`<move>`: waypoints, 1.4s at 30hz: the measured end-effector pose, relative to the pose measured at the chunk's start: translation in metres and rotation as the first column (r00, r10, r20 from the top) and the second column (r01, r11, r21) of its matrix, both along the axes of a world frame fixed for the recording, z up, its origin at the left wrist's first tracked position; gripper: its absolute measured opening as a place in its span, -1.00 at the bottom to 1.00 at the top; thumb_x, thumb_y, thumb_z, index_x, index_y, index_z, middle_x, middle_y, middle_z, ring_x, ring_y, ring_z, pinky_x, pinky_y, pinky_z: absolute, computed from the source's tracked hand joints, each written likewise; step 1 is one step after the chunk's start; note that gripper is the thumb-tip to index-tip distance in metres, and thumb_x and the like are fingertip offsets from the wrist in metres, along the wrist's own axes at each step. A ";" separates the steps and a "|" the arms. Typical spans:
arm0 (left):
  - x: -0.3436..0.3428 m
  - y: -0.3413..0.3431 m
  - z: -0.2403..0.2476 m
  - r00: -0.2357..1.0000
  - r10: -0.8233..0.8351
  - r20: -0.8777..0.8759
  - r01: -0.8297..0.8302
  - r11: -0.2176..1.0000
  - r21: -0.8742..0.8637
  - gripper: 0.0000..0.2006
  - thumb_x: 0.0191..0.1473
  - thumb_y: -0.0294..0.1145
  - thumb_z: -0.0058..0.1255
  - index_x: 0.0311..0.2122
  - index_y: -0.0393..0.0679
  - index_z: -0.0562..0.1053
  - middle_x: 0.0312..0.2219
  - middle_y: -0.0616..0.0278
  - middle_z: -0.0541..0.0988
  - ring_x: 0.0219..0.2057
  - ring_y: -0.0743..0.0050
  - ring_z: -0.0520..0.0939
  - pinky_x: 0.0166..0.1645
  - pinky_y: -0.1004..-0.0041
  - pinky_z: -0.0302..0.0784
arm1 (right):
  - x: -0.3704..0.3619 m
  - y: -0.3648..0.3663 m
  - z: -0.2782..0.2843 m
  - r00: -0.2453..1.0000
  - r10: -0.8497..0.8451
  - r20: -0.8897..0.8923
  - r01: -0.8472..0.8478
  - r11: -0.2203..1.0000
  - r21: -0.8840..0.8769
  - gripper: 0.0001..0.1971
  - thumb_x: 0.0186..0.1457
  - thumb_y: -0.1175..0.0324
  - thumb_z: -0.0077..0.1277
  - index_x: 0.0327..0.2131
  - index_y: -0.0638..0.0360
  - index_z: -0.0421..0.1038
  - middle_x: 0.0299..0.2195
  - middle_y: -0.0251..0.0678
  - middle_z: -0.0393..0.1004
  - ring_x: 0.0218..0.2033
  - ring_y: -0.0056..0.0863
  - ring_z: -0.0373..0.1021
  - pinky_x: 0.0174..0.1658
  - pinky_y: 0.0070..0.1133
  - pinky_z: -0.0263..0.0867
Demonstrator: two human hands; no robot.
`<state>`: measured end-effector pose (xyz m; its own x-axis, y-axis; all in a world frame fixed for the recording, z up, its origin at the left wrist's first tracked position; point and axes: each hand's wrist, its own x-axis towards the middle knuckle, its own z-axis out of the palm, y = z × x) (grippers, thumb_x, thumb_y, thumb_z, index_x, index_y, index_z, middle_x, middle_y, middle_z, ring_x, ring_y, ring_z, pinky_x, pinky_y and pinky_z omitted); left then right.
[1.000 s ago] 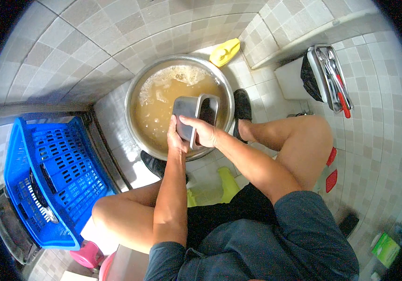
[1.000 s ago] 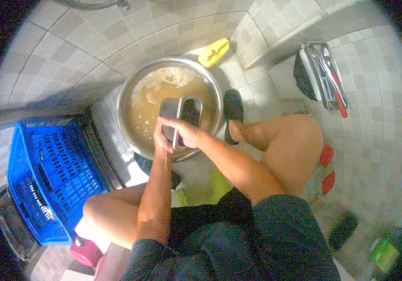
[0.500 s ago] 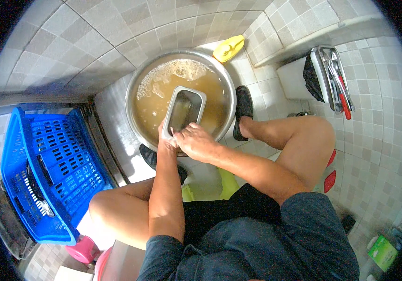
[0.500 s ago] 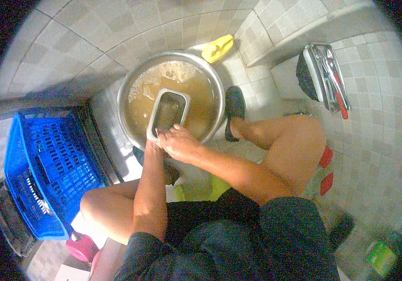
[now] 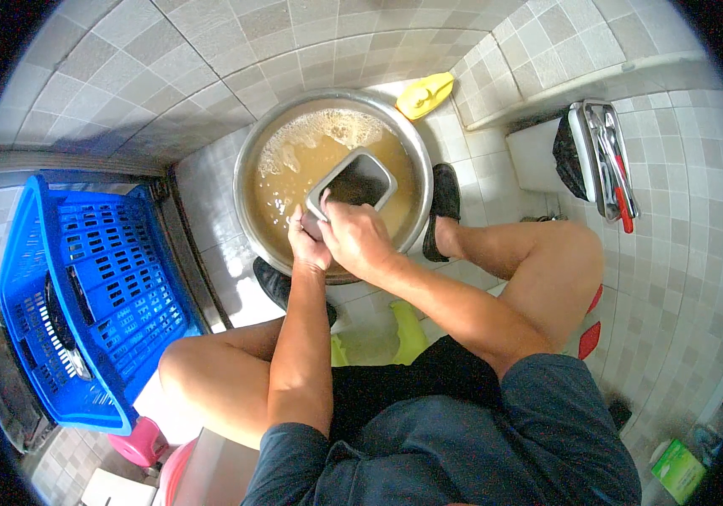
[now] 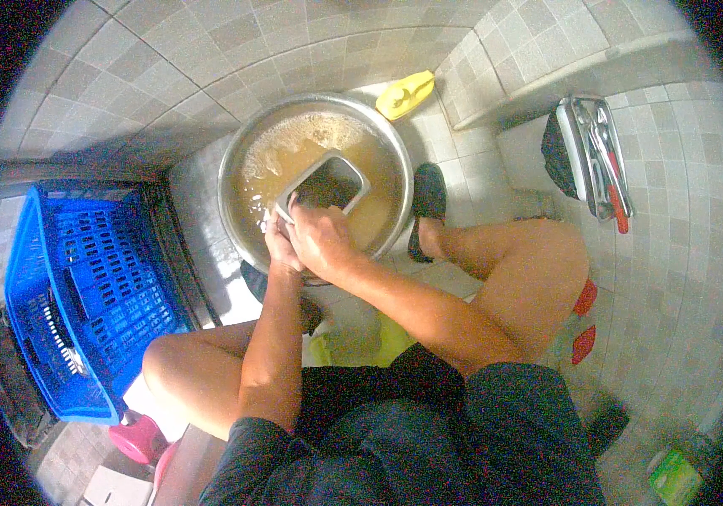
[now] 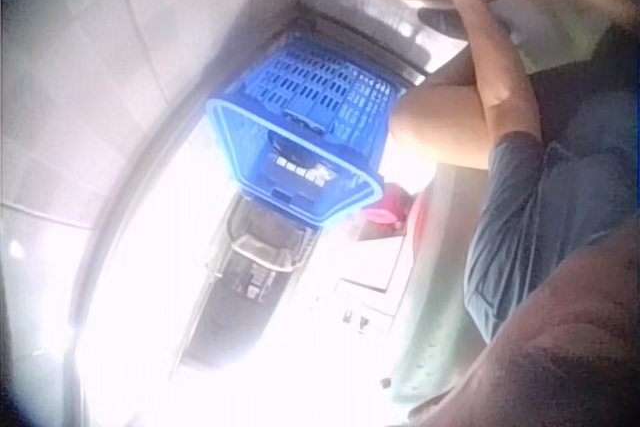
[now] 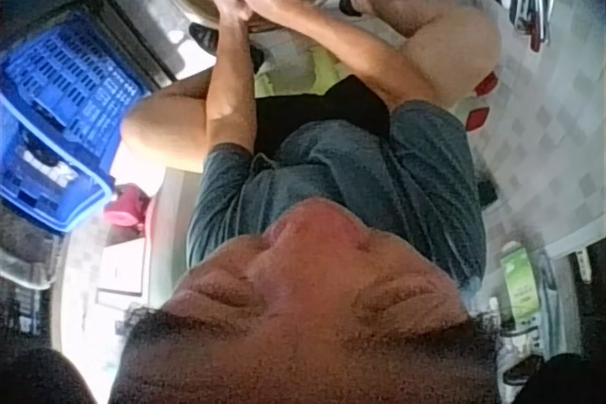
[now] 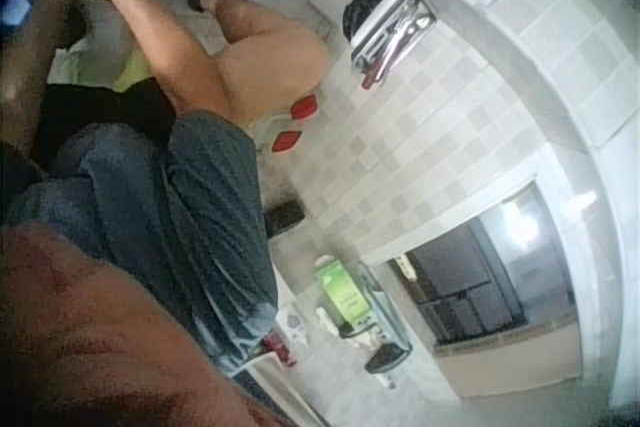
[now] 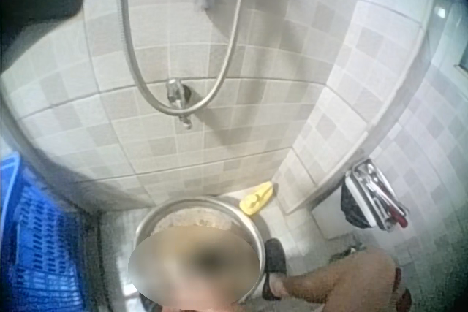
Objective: The person washes metal containers and utensils in a basin of soapy water by hand and with a sponge, then places several items into a blue plastic basket.
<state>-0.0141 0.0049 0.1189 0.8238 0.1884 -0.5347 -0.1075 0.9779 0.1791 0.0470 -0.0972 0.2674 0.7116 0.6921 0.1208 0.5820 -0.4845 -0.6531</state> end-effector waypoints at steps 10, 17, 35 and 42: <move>-0.008 0.001 0.002 0.982 -0.186 0.038 0.171 0.953 0.249 -0.20 0.00 0.37 0.00 0.19 -0.03 0.27 0.08 0.26 0.42 0.11 0.27 0.41 0.15 0.12 0.36 | 0.035 0.015 0.009 0.415 -0.207 -0.886 0.643 0.755 0.124 -0.83 0.18 0.34 0.06 -0.37 0.26 0.46 -0.48 -0.47 0.45 -0.49 -0.69 0.34 -0.41 -0.63 0.27; 0.007 -0.005 -0.010 0.980 -0.143 -0.138 0.189 0.889 0.418 -0.16 0.07 0.45 -0.24 0.23 -0.07 0.23 0.17 0.20 0.33 0.20 0.14 0.30 0.26 0.08 0.20 | 0.031 -0.004 -0.004 0.218 0.121 -0.968 0.382 0.903 0.199 -0.36 0.33 -0.14 -0.35 -0.02 0.33 0.40 -0.07 -0.27 0.42 -0.06 -0.54 0.30 0.06 -0.56 0.20; 0.021 0.009 0.026 0.987 -0.130 -0.091 0.151 0.947 0.284 -0.18 0.16 0.39 -0.37 0.20 -0.19 0.24 0.10 0.03 0.40 0.09 0.05 0.44 0.20 0.14 0.34 | 0.039 -0.014 -0.010 0.554 0.178 -0.813 -0.614 0.748 -0.254 -0.09 0.03 -0.46 -0.21 0.02 0.32 0.36 -0.08 0.11 0.44 -0.01 -0.05 0.37 0.06 -0.30 0.26; 0.012 0.032 0.032 0.959 -0.143 -0.244 0.190 0.964 0.185 -0.17 0.10 0.47 -0.39 0.25 -0.01 0.19 0.16 0.11 0.33 0.11 0.02 0.41 0.16 0.03 0.37 | 0.017 -0.028 -0.005 0.940 0.229 -0.252 -0.253 0.965 -0.068 -0.62 0.02 0.12 0.20 -0.42 0.31 0.39 -0.45 0.00 0.50 -0.44 -0.01 0.46 -0.37 -0.26 0.36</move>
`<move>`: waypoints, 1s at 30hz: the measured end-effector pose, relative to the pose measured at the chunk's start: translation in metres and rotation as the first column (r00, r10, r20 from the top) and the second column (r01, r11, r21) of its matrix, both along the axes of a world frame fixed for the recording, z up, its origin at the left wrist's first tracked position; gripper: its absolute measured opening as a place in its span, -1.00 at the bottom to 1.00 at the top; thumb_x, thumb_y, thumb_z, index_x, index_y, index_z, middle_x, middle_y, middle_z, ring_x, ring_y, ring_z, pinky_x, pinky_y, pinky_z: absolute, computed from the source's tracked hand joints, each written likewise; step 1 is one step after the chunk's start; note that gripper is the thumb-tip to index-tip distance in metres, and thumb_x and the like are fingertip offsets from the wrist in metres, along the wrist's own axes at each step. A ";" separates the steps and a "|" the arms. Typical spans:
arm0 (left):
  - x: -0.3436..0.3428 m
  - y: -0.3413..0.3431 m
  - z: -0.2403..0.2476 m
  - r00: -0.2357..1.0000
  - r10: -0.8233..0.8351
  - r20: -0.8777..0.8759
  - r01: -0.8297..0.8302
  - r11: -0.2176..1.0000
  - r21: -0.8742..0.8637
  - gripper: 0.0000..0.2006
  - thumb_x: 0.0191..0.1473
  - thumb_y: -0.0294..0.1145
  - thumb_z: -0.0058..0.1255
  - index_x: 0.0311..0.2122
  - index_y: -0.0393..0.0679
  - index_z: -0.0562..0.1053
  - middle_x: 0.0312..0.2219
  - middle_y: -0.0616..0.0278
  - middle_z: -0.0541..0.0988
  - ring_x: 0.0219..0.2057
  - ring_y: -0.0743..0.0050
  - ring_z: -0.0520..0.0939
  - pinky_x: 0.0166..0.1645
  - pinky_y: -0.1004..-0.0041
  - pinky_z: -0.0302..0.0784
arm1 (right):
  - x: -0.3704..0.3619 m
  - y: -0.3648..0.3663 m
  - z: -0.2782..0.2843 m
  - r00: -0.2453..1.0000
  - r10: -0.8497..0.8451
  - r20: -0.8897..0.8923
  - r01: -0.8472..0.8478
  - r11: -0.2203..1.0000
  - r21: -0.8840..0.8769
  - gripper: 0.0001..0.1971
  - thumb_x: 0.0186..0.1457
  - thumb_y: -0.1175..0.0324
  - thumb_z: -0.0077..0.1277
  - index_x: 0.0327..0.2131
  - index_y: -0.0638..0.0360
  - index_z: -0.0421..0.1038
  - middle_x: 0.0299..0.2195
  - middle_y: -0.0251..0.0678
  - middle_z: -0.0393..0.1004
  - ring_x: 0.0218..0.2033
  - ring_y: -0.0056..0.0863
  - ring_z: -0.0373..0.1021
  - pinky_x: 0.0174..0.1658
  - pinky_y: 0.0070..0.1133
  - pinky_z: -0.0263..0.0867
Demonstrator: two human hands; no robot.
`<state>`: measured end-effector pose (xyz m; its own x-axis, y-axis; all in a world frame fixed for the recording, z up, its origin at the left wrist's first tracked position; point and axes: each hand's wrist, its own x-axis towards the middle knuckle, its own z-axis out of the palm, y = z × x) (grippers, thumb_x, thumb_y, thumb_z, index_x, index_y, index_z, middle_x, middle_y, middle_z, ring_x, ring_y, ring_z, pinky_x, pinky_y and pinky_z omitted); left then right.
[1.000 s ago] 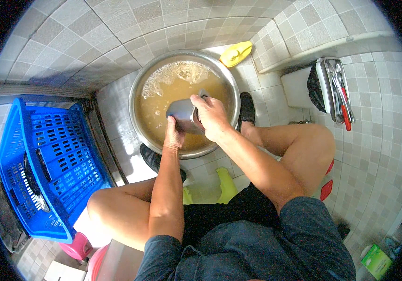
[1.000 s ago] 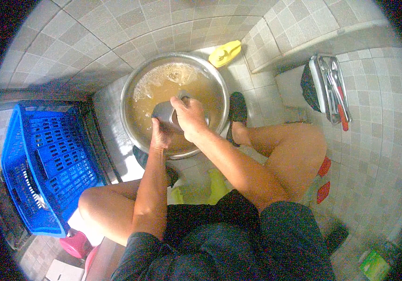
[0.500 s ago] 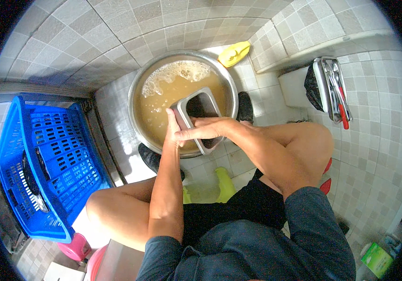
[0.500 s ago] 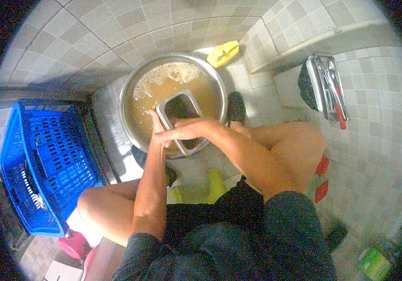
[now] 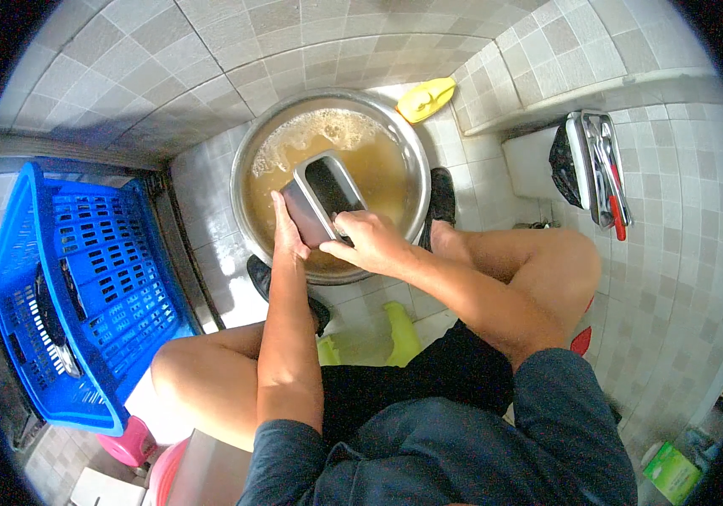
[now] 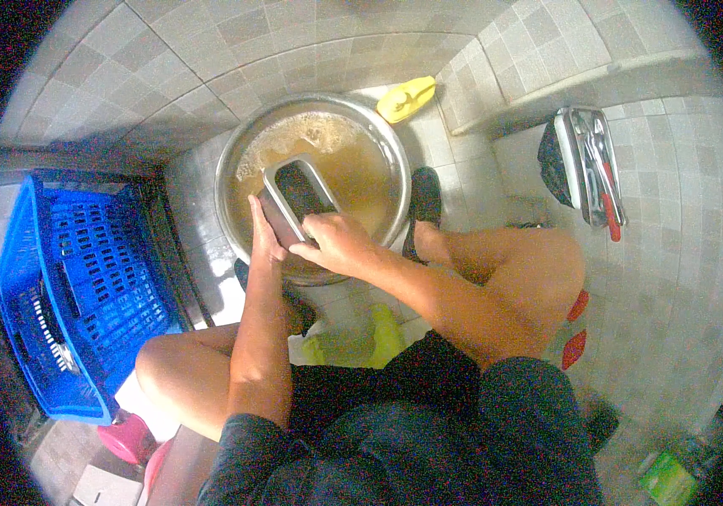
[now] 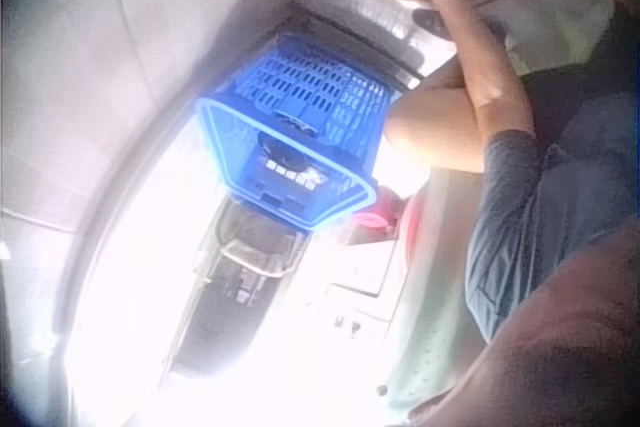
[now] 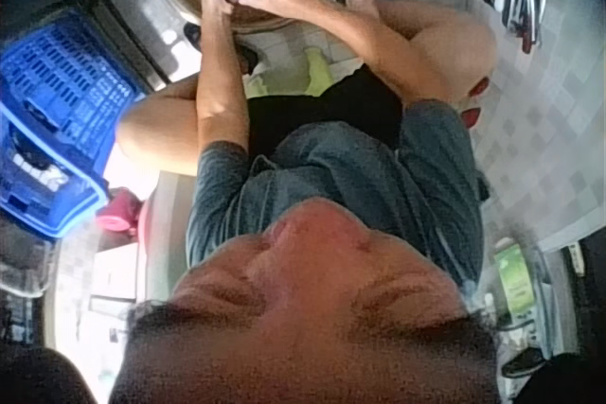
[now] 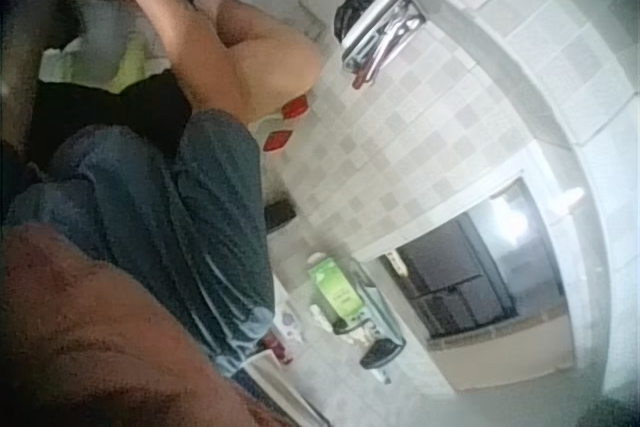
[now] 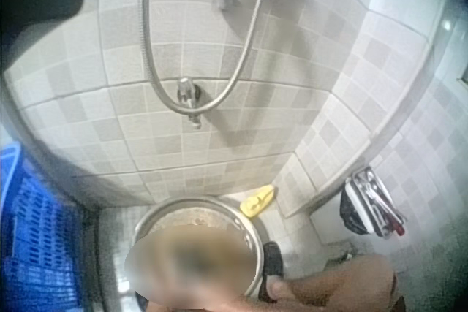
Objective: The person washes metal containers and utensils in a basin of soapy water by hand and with a sponge, then places several items into a blue plastic basket.
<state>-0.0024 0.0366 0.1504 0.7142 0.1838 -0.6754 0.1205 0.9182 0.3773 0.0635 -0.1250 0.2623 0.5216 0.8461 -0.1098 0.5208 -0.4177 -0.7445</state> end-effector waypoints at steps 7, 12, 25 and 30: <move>0.004 0.004 0.008 0.997 0.021 -0.073 -0.020 1.000 0.013 -0.14 0.08 0.50 -0.39 0.24 -0.02 0.21 0.15 0.10 0.36 0.12 0.01 0.41 0.16 0.03 0.37 | -0.006 -0.009 -0.012 0.971 0.028 0.239 -0.032 0.999 0.013 -0.67 -0.02 0.20 0.22 -0.33 0.25 0.41 -0.42 -0.13 0.48 -0.13 -0.13 0.38 0.02 -0.22 0.24; -0.012 0.007 0.000 0.983 -0.184 -0.003 0.184 0.983 -0.012 -0.13 0.06 0.49 -0.32 0.24 -0.05 0.23 0.16 0.08 0.35 0.14 0.05 0.39 0.20 0.01 0.31 | 0.009 -0.002 -0.002 0.848 0.505 0.164 -0.399 0.810 -0.431 -0.64 0.00 0.15 0.11 -0.17 0.16 0.49 -0.13 -0.26 0.50 0.19 -0.20 0.18 0.33 0.04 -0.39; -0.010 0.017 -0.030 0.991 -0.133 -0.014 0.133 0.991 -0.027 -0.19 -0.02 0.43 -0.04 0.14 -0.06 0.37 0.05 0.18 0.48 0.06 0.22 0.46 0.14 0.19 0.37 | 0.000 0.001 -0.046 0.924 0.158 0.348 -0.144 0.987 -0.065 -0.86 -0.23 0.47 0.13 -0.51 0.22 0.39 -0.41 -0.22 0.44 -0.23 -0.21 0.37 -0.01 -0.29 0.22; -0.005 0.014 -0.013 0.966 -0.049 -0.254 0.057 0.998 0.023 -0.25 0.01 0.38 -0.02 0.13 -0.03 0.38 0.03 0.21 0.50 -0.01 0.21 0.52 0.12 0.20 0.38 | 0.008 0.001 -0.049 0.940 -0.001 0.341 0.078 0.975 -0.210 -0.72 -0.08 0.29 0.23 -0.36 0.24 0.40 -0.33 -0.15 0.45 -0.20 -0.18 0.37 -0.07 -0.31 0.25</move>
